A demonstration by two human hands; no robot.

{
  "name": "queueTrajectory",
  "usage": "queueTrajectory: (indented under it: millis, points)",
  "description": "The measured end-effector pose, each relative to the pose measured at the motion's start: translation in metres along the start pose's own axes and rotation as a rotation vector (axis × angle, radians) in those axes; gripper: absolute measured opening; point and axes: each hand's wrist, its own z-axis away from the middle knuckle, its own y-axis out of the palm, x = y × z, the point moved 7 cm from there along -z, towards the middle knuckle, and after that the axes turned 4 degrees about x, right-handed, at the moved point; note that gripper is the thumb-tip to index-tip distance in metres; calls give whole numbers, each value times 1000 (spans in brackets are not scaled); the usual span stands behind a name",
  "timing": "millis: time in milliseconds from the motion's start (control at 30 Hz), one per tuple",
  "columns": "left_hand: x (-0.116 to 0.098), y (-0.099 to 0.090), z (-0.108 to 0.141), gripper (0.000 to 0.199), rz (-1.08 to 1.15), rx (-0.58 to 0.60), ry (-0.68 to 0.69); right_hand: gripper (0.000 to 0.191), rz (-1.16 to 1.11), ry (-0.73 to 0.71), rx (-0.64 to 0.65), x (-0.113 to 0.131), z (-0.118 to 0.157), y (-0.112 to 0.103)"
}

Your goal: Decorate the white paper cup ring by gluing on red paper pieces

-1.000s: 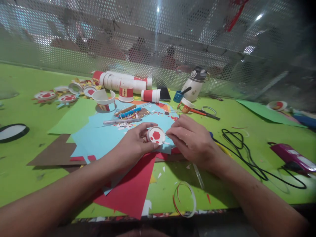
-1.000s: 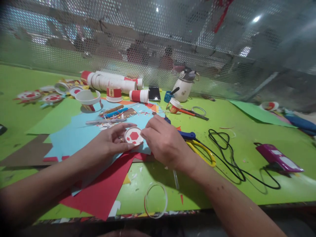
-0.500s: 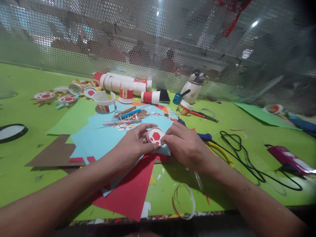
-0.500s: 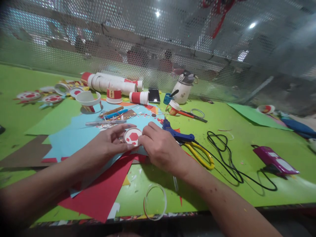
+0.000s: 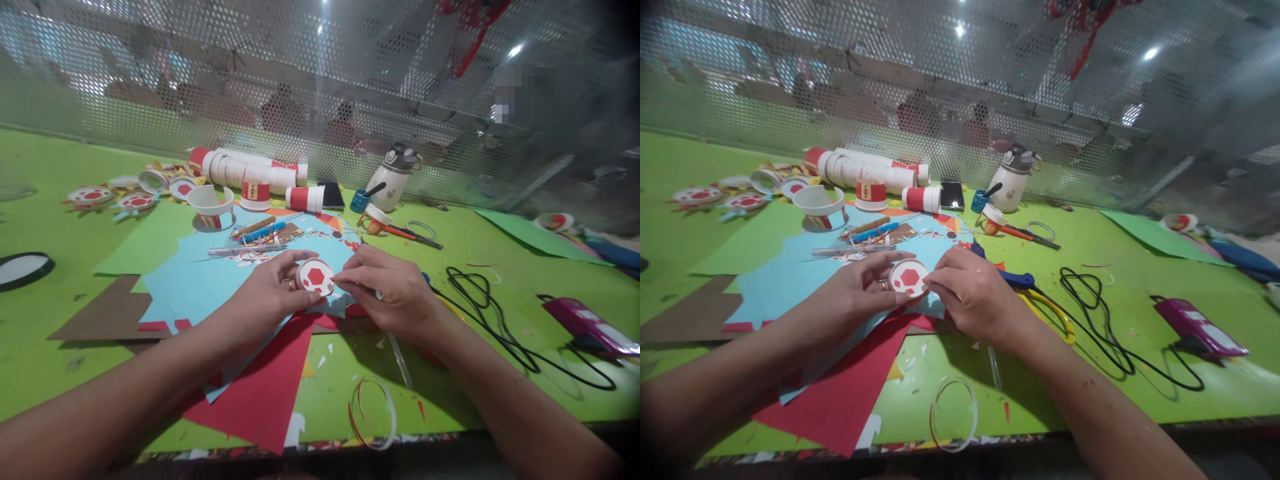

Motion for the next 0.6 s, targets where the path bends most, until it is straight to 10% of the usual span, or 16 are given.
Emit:
queueTrajectory:
  millis: [600]
  points:
    - [-3, 1, 0, 53, 12, -1, -2, 19, 163, -89, 99, 10, -1, 8]
